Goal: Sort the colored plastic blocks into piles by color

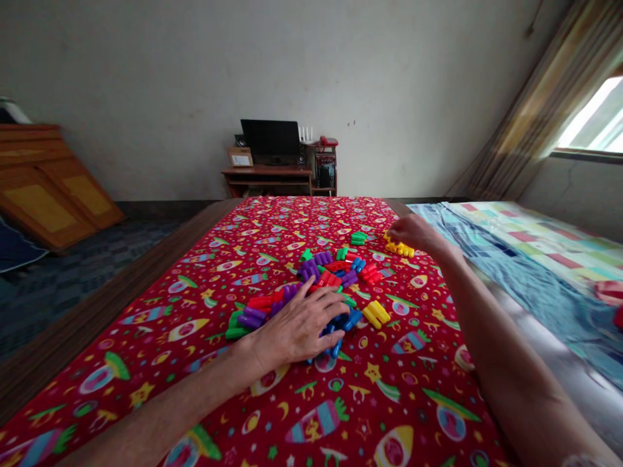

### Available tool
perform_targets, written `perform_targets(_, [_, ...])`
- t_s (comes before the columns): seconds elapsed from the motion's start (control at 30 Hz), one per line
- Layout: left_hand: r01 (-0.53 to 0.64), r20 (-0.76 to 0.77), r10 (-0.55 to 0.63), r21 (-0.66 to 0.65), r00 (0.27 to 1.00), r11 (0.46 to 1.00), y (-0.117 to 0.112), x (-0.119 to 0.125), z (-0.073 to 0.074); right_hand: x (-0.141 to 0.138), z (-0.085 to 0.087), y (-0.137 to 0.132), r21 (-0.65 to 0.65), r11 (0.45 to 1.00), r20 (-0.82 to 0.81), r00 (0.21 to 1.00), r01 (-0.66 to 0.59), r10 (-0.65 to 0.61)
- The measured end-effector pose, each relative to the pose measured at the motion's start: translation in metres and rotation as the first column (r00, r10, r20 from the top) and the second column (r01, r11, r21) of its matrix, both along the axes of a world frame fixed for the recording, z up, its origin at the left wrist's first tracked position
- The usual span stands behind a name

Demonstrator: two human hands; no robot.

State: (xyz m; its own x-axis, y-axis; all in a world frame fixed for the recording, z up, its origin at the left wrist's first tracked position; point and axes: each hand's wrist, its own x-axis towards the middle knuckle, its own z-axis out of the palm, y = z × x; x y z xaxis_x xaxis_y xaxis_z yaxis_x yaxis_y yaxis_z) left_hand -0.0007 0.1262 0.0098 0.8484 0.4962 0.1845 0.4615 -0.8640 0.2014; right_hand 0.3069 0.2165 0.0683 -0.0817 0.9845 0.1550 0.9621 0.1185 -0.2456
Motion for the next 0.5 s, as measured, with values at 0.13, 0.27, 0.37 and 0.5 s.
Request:
perform_targets(0.13, [-0.045, 0.068, 0.046, -0.005, 0.997, 0.999, 0.008, -0.004, -0.001, -0.045, 0.007, -0.029, -0.304, 0.905, -0.014, 0.951, -0.297, 0.307])
perform_targets(0.27, [-0.061, 0.082, 0.059, 0.021, 0.995, 0.998, 0.012, -0.005, -0.005, -0.073, -0.011, -0.076, -0.295, 0.876, 0.21, 0.868, -0.382, 0.45])
perform_targets(0.37, [-0.075, 0.076, 0.072, 0.038, 0.994, 0.996, 0.012, -0.005, -0.007, -0.073, -0.025, -0.101, -0.303, 0.863, 0.241, 0.844, -0.404, 0.48])
perform_targets(0.5, [-0.081, 0.088, 0.075, 0.064, 0.993, 0.995, 0.011, -0.004, -0.01, -0.046, -0.024, -0.088, -0.276, 0.892, 0.136, 0.904, -0.358, 0.405])
